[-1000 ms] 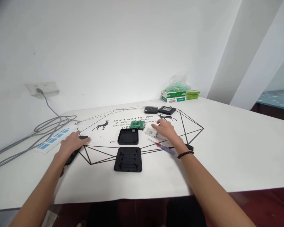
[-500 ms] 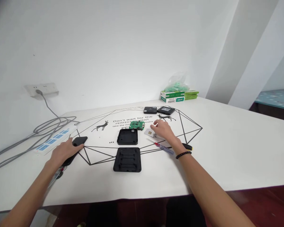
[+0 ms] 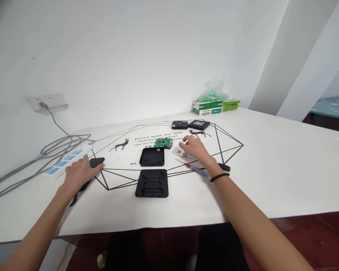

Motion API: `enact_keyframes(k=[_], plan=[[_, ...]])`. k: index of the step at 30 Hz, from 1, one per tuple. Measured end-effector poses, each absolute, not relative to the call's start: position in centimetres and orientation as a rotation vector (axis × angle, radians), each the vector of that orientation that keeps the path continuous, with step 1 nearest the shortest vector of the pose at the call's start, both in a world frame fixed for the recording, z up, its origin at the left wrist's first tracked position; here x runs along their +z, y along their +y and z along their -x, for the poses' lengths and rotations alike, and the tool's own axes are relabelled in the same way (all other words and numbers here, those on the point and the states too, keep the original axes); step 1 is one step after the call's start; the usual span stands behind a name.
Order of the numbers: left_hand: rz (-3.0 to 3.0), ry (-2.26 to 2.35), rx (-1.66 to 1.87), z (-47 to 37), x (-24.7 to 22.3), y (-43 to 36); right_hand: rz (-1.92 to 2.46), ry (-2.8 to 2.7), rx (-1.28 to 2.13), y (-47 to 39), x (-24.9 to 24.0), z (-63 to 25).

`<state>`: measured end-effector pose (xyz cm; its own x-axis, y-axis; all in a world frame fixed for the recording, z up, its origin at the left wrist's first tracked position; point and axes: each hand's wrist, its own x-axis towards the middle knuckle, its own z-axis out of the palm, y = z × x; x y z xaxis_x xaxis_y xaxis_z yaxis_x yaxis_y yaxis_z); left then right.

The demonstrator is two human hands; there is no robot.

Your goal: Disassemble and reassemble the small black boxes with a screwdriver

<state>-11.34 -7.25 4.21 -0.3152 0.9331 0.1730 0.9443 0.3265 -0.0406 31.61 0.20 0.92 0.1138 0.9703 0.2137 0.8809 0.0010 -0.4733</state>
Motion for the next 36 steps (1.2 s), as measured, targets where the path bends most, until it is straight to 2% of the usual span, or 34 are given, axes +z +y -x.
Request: enact_keyframes(k=[4, 9, 13, 19, 29, 36], plan=[[1.958, -2.104, -0.462, 7.2, 4.3, -7.3, 1.906, -1.787, 0.235, 0.4, 0.8, -31.7], [2.142, -1.708, -0.639, 3.3, 2.1, -6.4, 1.9, -1.773, 0.203, 0.5, 0.7, -31.8], [2.146, -1.54, -0.772, 3.6, 0.1, -6.2, 1.89, -1.771, 0.172, 0.6, 0.7, -31.8], [2.127, -1.413, -0.933, 5.8, -1.1, -7.5, 1.867, -1.812, 0.154, 0.8, 0.5, -31.5], [2.271, -1.276, -0.934, 5.0, -0.9, -8.6, 1.865, -1.841, 0.131, 0.8, 0.4, -31.6], [2.048, -1.573, -0.886, 11.3, 0.3, -15.0, 1.871, -1.801, 0.106, 1.2, 0.3, -31.7]])
